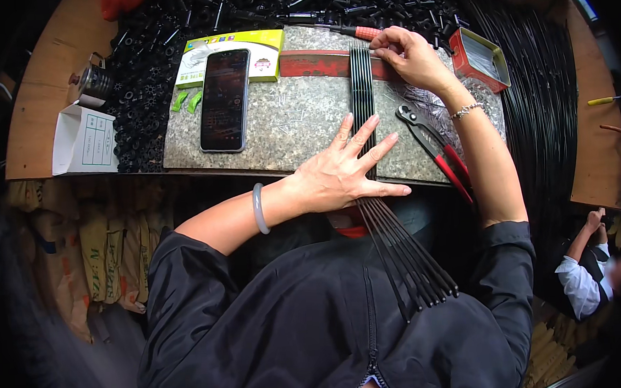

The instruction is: Assembling wire harnesses by inserting wires into connectors and crimping them using a tool.

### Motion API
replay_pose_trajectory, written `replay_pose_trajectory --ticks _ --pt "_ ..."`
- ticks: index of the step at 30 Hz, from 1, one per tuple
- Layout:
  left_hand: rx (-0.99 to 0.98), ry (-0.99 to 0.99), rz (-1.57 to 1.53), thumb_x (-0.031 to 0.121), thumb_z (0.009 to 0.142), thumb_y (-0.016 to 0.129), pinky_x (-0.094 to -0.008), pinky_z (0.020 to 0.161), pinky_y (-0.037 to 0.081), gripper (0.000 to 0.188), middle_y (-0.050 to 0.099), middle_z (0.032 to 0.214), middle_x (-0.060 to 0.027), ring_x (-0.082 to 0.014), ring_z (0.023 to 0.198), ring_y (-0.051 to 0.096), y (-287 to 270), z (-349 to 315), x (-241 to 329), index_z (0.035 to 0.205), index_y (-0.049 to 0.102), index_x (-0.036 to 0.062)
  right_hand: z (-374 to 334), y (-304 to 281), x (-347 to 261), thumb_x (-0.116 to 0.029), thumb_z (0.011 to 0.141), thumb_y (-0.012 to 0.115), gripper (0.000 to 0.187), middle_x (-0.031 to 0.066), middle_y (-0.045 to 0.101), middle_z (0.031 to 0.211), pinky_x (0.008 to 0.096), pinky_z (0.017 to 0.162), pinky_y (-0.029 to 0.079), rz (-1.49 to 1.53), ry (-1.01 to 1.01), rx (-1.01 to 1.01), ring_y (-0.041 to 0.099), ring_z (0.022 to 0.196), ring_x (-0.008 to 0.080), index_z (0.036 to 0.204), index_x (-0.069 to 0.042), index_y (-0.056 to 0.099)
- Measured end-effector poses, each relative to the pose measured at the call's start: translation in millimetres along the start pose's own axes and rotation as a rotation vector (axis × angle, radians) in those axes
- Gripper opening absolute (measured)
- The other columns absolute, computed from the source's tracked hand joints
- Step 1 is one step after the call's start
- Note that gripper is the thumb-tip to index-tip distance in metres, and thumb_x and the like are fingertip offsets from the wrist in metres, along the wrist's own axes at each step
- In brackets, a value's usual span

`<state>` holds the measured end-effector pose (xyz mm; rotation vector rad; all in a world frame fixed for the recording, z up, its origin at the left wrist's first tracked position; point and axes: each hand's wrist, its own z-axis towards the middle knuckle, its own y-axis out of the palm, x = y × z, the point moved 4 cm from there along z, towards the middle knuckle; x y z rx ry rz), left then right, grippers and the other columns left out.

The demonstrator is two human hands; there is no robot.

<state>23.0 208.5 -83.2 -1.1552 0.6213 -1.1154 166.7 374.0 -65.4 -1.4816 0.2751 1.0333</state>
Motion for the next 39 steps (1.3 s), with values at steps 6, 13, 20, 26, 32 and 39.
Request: replay_pose_trajectory --ticks 6,13,20,26,32,39 --pt "-0.013 0.0 0.008 0.025 0.079 0.053 -0.0657 0.097 0.027 0.061 0.035 0.137 -0.0205 -0.0485 0.125 0.031 -2.1 1.2 -0.9 0.131 0.035 0.0494 4.4 0.4 -5.2 -0.004 0.084 0.057 0.017 0.002 0.054 0.085 0.0225 0.067 0.042 -0.008 -0.123 0.052 0.048 0.071 0.0094 0.1 -0.002 0.056" --pt "-0.017 -0.017 0.037 0.023 0.08 0.052 -0.0647 0.098 0.027 0.061 0.035 0.136 -0.0215 -0.0475 0.126 0.032 -0.6 -5.0 -1.4 0.132 0.033 0.0487 12.3 -1.4 -23.7 -0.012 0.087 0.057 0.021 0.0041 0.05 0.093 0.0237 0.075 0.043 -0.113 -0.259 0.198 0.05 0.08 0.0104 0.107 -0.005 0.055" --pt "0.013 -0.004 0.064 0.024 0.081 0.053 -0.0637 0.099 0.027 0.06 0.037 0.134 -0.0224 -0.0472 0.126 0.032 -2.7 -3.9 4.6 0.132 0.034 0.0481 -35.7 -133.6 75.2 -0.015 0.078 0.065 0.019 0.0131 0.067 0.083 0.0279 0.071 0.049 -0.612 0.351 0.2 0.066 0.077 0.0193 0.089 0.001 0.066" --pt "-0.002 -0.016 0.028 0.027 0.08 0.054 -0.0636 0.099 0.027 0.059 0.037 0.135 -0.0222 -0.048 0.126 0.03 -2.8 3.8 8.2 0.132 0.035 0.0476 -48.4 -134.5 85.5 -0.012 0.077 0.063 0.017 0.014 0.066 0.079 0.0308 0.07 0.049 -0.56 0.365 0.158 0.065 0.073 0.0212 0.089 0.0 0.066" --pt "-0.002 -0.003 0.092 0.023 0.076 0.058 -0.0624 0.098 0.03 0.063 0.032 0.138 -0.022 -0.0479 0.127 0.029 0.2 11.0 13.8 0.13 0.038 0.0475 -55.7 -141.3 47.6 -0.014 0.082 0.061 0.015 0.0116 0.065 0.08 0.0304 0.066 0.048 -0.637 0.151 0.441 0.062 0.07 0.0201 0.09 -0.001 0.063" --pt "0.0 -0.017 0.042 0.023 0.075 0.057 -0.0623 0.098 0.03 0.063 0.033 0.138 -0.0222 -0.0479 0.127 0.03 -3.6 9.1 10.3 0.131 0.038 0.0471 -17.9 -39.0 12.1 -0.022 0.082 0.061 0.023 0.0114 0.064 0.074 0.0297 0.067 0.047 -0.159 0.092 0.071 0.059 0.068 0.0177 0.091 -0.001 0.065"
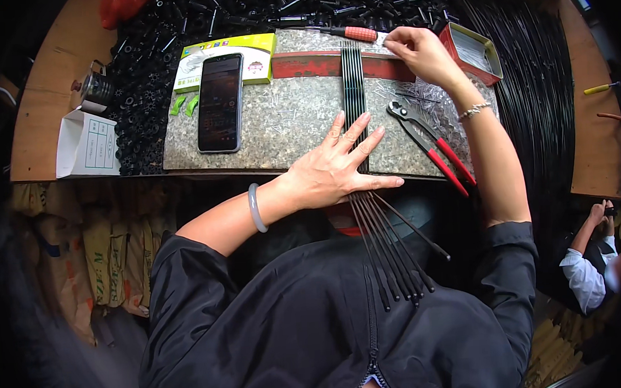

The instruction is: Assembling wire harnesses by inserting wires into connectors and crimping them using a tool.

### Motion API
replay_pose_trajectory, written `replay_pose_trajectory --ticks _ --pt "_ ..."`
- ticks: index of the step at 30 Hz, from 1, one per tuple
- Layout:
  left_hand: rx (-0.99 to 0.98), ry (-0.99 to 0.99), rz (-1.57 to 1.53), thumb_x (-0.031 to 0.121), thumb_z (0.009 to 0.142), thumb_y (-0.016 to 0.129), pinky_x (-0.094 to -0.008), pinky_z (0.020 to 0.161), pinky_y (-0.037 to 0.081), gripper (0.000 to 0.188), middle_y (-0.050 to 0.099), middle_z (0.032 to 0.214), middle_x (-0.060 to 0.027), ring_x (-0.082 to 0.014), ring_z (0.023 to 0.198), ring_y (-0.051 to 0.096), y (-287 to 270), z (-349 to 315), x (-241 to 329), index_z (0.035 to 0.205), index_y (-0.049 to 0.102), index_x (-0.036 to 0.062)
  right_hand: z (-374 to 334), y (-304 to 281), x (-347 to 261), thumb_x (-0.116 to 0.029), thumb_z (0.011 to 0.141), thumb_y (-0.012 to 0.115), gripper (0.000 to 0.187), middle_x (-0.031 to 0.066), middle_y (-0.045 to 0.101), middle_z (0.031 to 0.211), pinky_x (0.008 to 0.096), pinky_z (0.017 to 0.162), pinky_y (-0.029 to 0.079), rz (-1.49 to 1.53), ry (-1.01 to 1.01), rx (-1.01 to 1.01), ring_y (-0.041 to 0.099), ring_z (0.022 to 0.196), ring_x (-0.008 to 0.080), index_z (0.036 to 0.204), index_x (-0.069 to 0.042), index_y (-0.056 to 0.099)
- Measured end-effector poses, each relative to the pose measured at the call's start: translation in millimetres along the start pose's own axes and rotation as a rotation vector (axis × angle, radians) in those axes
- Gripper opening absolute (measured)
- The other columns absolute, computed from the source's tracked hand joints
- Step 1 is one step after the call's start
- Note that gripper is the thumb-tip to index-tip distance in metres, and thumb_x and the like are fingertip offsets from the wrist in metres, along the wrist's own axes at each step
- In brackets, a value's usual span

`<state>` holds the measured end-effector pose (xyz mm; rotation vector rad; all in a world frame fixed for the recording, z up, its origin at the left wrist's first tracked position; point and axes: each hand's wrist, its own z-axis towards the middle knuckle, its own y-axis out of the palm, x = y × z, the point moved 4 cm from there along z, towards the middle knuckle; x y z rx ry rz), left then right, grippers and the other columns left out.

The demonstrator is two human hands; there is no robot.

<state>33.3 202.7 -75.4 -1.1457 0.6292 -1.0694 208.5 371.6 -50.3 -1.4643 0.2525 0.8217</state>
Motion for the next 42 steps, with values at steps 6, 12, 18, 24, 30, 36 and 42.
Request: replay_pose_trajectory --ticks 6,12,18,24,30,36,42 --pt "-0.001 0.023 0.045 0.029 0.078 0.056 -0.0636 0.096 0.031 0.061 0.037 0.134 -0.0238 -0.0483 0.125 0.032 3.8 -2.1 -2.6 0.132 0.035 0.0465 21.0 29.2 10.3 -0.023 0.082 0.063 0.026 0.0095 0.063 0.071 0.0287 0.066 0.047 0.108 0.09 -0.081 0.057 0.066 0.0128 0.091 0.001 0.066" --pt "0.027 0.017 0.033 0.03 0.079 0.054 -0.0636 0.096 0.031 0.058 0.039 0.132 -0.0236 -0.048 0.124 0.033 1.6 -7.0 -7.3 0.132 0.036 0.0468 29.9 39.8 11.4 -0.024 0.083 0.063 0.027 0.0069 0.065 0.072 0.0271 0.066 0.046 0.191 0.107 -0.104 0.056 0.069 0.0086 0.094 0.001 0.066" --pt "0.028 0.022 0.036 0.03 0.08 0.053 -0.0633 0.097 0.03 0.057 0.04 0.132 -0.0236 -0.0476 0.124 0.034 2.4 -7.7 -10.1 0.132 0.036 0.0465 35.9 47.3 9.2 -0.02 0.087 0.062 0.022 -0.0005 0.063 0.078 0.0204 0.066 0.046 0.213 0.139 -0.142 0.053 0.072 0.0029 0.091 0.002 0.064" --pt "0.025 0.025 0.055 0.032 0.079 0.053 -0.0625 0.097 0.03 0.058 0.041 0.131 -0.0235 -0.0466 0.124 0.035 1.0 -6.3 -7.7 0.132 0.035 0.0466 33.1 37.2 2.3 -0.02 0.087 0.062 0.022 -0.0015 0.063 0.076 0.0194 0.062 0.042 0.158 0.121 -0.228 0.051 0.068 0.0029 0.092 0.001 0.065" --pt "0.037 0.024 0.027 0.032 0.078 0.055 -0.0624 0.097 0.031 0.06 0.041 0.131 -0.0231 -0.0462 0.124 0.035 1.7 -6.3 -7.0 0.132 0.034 0.0468 31.2 41.1 16.2 -0.019 0.082 0.066 0.023 0.0021 0.063 0.072 0.0246 0.064 0.045 0.257 0.159 -0.148 0.052 0.066 0.0063 0.092 0.001 0.067" --pt "0.036 0.025 0.044 0.033 0.076 0.057 -0.0625 0.097 0.03 0.062 0.041 0.132 -0.0232 -0.0457 0.124 0.035 2.2 -8.5 -8.4 0.132 0.034 0.0464 30.0 42.9 4.1 -0.017 0.084 0.064 0.022 0.0025 0.065 0.076 0.0247 0.069 0.047 0.293 0.157 -0.15 0.055 0.071 0.0069 0.095 0.002 0.066" --pt "0.042 0.027 0.034 0.033 0.077 0.057 -0.0626 0.097 0.03 0.062 0.041 0.132 -0.0233 -0.0453 0.124 0.035 1.1 -10.3 -9.0 0.132 0.034 0.0462 32.1 43.8 -8.8 -0.01 0.088 0.056 0.016 -0.0013 0.062 0.084 0.0201 0.072 0.045 0.285 0.033 -0.244 0.053 0.078 0.0032 0.097 0.002 0.062"
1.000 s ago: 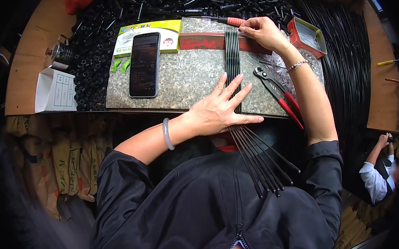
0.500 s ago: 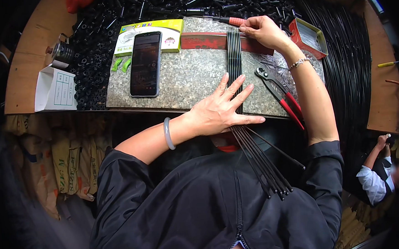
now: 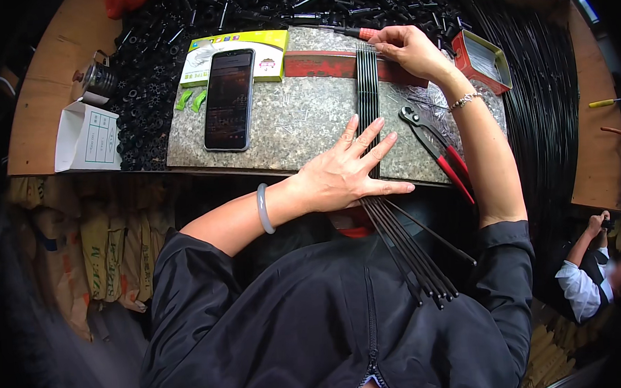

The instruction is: Assembling wire harnesses by inserting wires into connectors and crimping them using a tool.

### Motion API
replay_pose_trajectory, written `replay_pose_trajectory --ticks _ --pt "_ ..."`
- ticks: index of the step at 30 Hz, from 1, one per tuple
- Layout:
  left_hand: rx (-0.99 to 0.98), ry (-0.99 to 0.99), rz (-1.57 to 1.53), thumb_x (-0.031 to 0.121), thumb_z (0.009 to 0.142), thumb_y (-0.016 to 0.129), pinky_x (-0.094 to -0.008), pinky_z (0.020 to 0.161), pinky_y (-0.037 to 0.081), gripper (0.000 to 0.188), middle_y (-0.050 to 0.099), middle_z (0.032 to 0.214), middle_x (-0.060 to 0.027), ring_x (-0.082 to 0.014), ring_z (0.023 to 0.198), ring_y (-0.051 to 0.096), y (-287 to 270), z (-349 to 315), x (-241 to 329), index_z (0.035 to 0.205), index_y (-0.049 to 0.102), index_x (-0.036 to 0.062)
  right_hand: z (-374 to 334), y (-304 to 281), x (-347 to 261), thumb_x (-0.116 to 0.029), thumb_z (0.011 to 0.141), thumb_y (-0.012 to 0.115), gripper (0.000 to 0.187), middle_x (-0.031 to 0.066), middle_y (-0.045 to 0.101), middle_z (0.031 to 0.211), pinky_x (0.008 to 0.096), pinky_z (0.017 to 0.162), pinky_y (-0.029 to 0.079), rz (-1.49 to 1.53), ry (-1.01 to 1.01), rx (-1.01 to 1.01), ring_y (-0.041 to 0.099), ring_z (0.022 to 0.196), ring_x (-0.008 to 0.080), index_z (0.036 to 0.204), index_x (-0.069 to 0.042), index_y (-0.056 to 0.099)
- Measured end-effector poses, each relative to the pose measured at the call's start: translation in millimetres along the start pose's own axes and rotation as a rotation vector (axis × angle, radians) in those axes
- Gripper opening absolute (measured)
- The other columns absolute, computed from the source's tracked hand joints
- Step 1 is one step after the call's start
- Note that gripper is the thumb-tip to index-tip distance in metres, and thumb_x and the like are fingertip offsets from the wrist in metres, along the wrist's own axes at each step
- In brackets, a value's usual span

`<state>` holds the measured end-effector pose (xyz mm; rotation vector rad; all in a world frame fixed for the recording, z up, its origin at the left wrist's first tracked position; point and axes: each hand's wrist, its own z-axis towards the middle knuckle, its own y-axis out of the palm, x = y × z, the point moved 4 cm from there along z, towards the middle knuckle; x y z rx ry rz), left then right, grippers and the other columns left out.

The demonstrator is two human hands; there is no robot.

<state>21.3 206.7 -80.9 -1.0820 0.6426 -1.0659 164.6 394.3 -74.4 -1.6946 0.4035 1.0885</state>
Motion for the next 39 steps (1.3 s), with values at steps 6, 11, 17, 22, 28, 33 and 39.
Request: replay_pose_trajectory --ticks 6,11,17,22,28,33,39 --pt "0.011 -0.008 -0.008 0.033 0.076 0.058 -0.0625 0.097 0.031 0.063 0.041 0.132 -0.0234 -0.0452 0.125 0.035 1.3 1.3 -0.8 0.133 0.034 0.0462 0.9 -1.9 -4.4 -0.008 0.088 0.055 0.016 -0.0009 0.061 0.084 0.0209 0.074 0.045 -0.069 -0.085 -0.015 0.053 0.079 0.0047 0.099 0.001 0.061" --pt "-0.008 0.006 0.005 0.033 0.075 0.059 -0.0618 0.096 0.032 0.065 0.04 0.132 -0.0238 -0.0456 0.125 0.035 6.8 6.7 -1.4 0.133 0.033 0.0467 2.4 -3.3 6.1 -0.004 0.086 0.053 0.018 0.0084 0.064 0.103 0.0256 0.084 0.045 0.013 -0.005 -0.009 0.057 0.091 0.0119 0.1 0.003 0.061" --pt "-0.008 -0.005 0.027 0.033 0.073 0.061 -0.0624 0.097 0.031 0.068 0.039 0.133 -0.0235 -0.0457 0.126 0.033 1.9 -0.4 1.3 0.134 0.033 0.0465 -0.2 10.3 -24.8 -0.009 0.091 0.05 0.024 0.0071 0.054 0.105 0.0257 0.088 0.042 -0.127 -0.202 0.157 0.054 0.097 0.0125 0.114 -0.001 0.051" --pt "-0.063 -0.061 -0.171 0.032 0.063 0.071 -0.0647 0.099 0.025 0.08 0.033 0.139 -0.0182 -0.0438 0.13 0.027 -21.9 -13.1 9.9 0.133 0.035 0.0437 -44.4 -63.5 -38.9 -0.02 0.084 0.061 0.018 0.0103 0.062 0.087 0.0303 0.071 0.048 -0.498 -0.201 0.516 0.061 0.079 0.0201 0.092 -0.004 0.063" --pt "0.098 -0.093 -0.536 0.019 0.062 0.074 -0.0618 0.102 0.023 0.078 0.039 0.139 -0.0107 -0.0352 0.132 0.029 -57.8 -2.2 41.9 0.134 0.043 0.0205 -105.3 -135.3 37.8 -0.016 0.076 0.065 0.018 0.0158 0.066 0.081 0.0337 0.071 0.049 -0.74 0.254 0.422 0.065 0.076 0.0254 0.087 -0.001 0.067" --pt "0.17 -0.055 -0.887 0.017 0.079 0.065 -0.0487 0.1 0.035 0.046 0.058 0.116 -0.0126 -0.0314 0.113 0.052 -108.6 28.7 59.6 0.123 0.053 0.008 -119.6 -138.6 40.9 -0.017 0.077 0.064 0.016 0.0141 0.065 0.088 0.038 0.076 0.048 -0.766 0.356 0.386 0.063 0.086 0.0295 0.087 -0.005 0.066" --pt "0.188 -0.036 -0.934 0.003 0.085 0.058 -0.0288 0.072 0.053 0.027 0.066 0.088 -0.0134 -0.022 0.081 0.066 -135.1 55.3 69.1 0.112 0.059 0.0019 -140.1 -156.6 36.2 -0.025 0.077 0.064 0.024 0.0119 0.065 0.098 0.0385 0.081 0.048 -0.745 0.355 0.539 0.062 0.093 0.0288 0.097 -0.012 0.067"
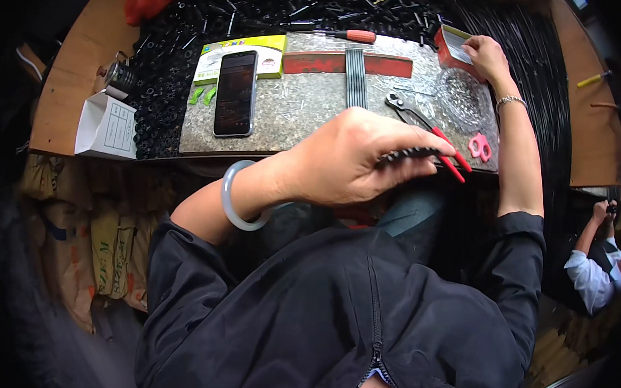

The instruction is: Assembling wire harnesses by inserting wires into connectors and crimping them using a tool.

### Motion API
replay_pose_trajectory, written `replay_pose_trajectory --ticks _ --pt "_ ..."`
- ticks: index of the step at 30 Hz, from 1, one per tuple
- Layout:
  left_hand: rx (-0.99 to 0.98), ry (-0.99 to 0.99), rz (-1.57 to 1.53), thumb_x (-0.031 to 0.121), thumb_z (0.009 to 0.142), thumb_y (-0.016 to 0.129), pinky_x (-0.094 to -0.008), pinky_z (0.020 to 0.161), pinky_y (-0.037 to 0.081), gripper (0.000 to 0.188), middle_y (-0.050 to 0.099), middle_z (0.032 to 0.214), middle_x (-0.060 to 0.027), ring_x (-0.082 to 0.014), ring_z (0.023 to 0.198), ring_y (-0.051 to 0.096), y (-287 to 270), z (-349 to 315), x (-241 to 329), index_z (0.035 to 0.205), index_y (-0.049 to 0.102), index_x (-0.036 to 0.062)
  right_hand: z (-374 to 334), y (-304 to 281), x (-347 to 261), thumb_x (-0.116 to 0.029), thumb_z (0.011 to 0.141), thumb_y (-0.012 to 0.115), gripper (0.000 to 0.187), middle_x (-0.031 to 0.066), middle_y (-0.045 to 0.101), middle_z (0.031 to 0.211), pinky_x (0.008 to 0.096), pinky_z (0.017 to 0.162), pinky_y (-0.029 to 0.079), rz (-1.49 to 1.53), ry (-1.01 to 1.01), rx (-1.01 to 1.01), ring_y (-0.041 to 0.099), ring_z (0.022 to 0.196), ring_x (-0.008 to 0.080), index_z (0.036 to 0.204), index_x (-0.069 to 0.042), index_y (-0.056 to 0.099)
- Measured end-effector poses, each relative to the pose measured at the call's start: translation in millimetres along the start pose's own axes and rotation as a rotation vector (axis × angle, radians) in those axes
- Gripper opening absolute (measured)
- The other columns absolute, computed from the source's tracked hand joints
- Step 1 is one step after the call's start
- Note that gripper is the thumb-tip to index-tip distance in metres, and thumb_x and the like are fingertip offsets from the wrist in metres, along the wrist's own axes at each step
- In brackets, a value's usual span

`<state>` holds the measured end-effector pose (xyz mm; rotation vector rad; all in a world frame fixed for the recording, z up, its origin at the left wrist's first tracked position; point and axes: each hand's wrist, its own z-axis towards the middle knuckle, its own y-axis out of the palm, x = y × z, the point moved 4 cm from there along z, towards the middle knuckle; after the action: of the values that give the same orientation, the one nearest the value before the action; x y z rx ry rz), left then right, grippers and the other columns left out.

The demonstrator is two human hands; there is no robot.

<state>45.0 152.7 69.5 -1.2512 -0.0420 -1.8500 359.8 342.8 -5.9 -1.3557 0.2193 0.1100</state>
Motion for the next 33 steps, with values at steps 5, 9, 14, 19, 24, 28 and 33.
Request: replay_pose_trajectory --ticks 5,9,14,19,24,28,33 --pt "-0.005 -0.003 0.101 0.004 0.083 0.061 -0.0284 0.067 0.052 0.023 0.066 0.085 -0.0125 -0.0217 0.077 0.066 11.9 14.0 15.0 0.105 0.062 0.0024 5.8 3.2 18.2 -0.018 0.07 0.071 0.022 0.0152 0.067 0.079 0.0344 0.071 0.05 0.122 0.001 -0.152 0.065 0.075 0.0263 0.086 -0.003 0.069" --pt "-0.007 0.017 0.271 0.008 0.08 0.065 -0.0315 0.075 0.051 0.021 0.067 0.079 -0.0098 -0.0239 0.077 0.066 16.6 14.1 24.2 0.1 0.064 0.0015 -0.2 -3.6 12.1 -0.016 0.072 0.069 0.016 0.0154 0.066 0.081 0.0358 0.072 0.05 0.03 -0.02 -0.111 0.064 0.076 0.0274 0.083 -0.004 0.068" --pt "0.028 -0.001 0.322 0.01 0.08 0.065 -0.0353 0.079 0.051 0.02 0.067 0.078 -0.0079 -0.0231 0.076 0.066 16.6 7.4 23.6 0.098 0.064 0.0017 -7.3 -19.7 9.1 -0.025 0.076 0.065 0.018 0.0126 0.066 0.093 0.0389 0.079 0.049 0.04 -0.048 0.121 0.063 0.088 0.0303 0.087 -0.011 0.068" --pt "0.025 0.004 0.391 0.011 0.079 0.067 -0.0354 0.078 0.051 0.022 0.067 0.077 -0.0076 -0.0229 0.074 0.066 12.7 3.7 23.2 0.099 0.065 0.0024 0.1 8.6 6.9 -0.026 0.071 0.071 0.025 0.0133 0.066 0.093 0.0372 0.079 0.049 0.052 -0.001 -0.137 0.064 0.089 0.0278 0.092 -0.011 0.07" --pt "0.047 -0.017 0.32 0.01 0.077 0.068 -0.032 0.074 0.052 0.024 0.067 0.079 -0.0084 -0.0226 0.073 0.066 11.0 3.0 24.8 0.099 0.065 0.0009 14.4 15.0 8.2 -0.016 0.072 0.07 0.02 0.0123 0.066 0.073 0.0308 0.067 0.048 0.118 -0.087 -0.174 0.061 0.064 0.0194 0.085 -0.001 0.068" --pt "0.076 0.039 0.3 0.01 0.077 0.068 -0.0309 0.071 0.052 0.024 0.067 0.079 -0.0082 -0.0226 0.074 0.066 10.0 2.7 23.6 0.099 0.065 0.0008 -3.2 -8.3 8.8 -0.023 0.076 0.067 0.018 0.0128 0.066 0.087 0.0378 0.073 0.048 0.062 -0.068 0.053 0.063 0.081 0.0281 0.083 -0.007 0.069" --pt "0.026 0.102 0.398 0.013 0.076 0.07 -0.0322 0.071 0.053 0.023 0.067 0.08 -0.0077 -0.0231 0.075 0.065 12.8 1.9 21.0 0.096 0.066 0.0017 -46.2 -55.6 -13.4 -0.021 0.087 0.057 0.018 0.0116 0.063 0.079 0.0311 0.07 0.047 0.211 -0.267 0.47 0.061 0.078 0.0224 0.091 -0.004 0.061"
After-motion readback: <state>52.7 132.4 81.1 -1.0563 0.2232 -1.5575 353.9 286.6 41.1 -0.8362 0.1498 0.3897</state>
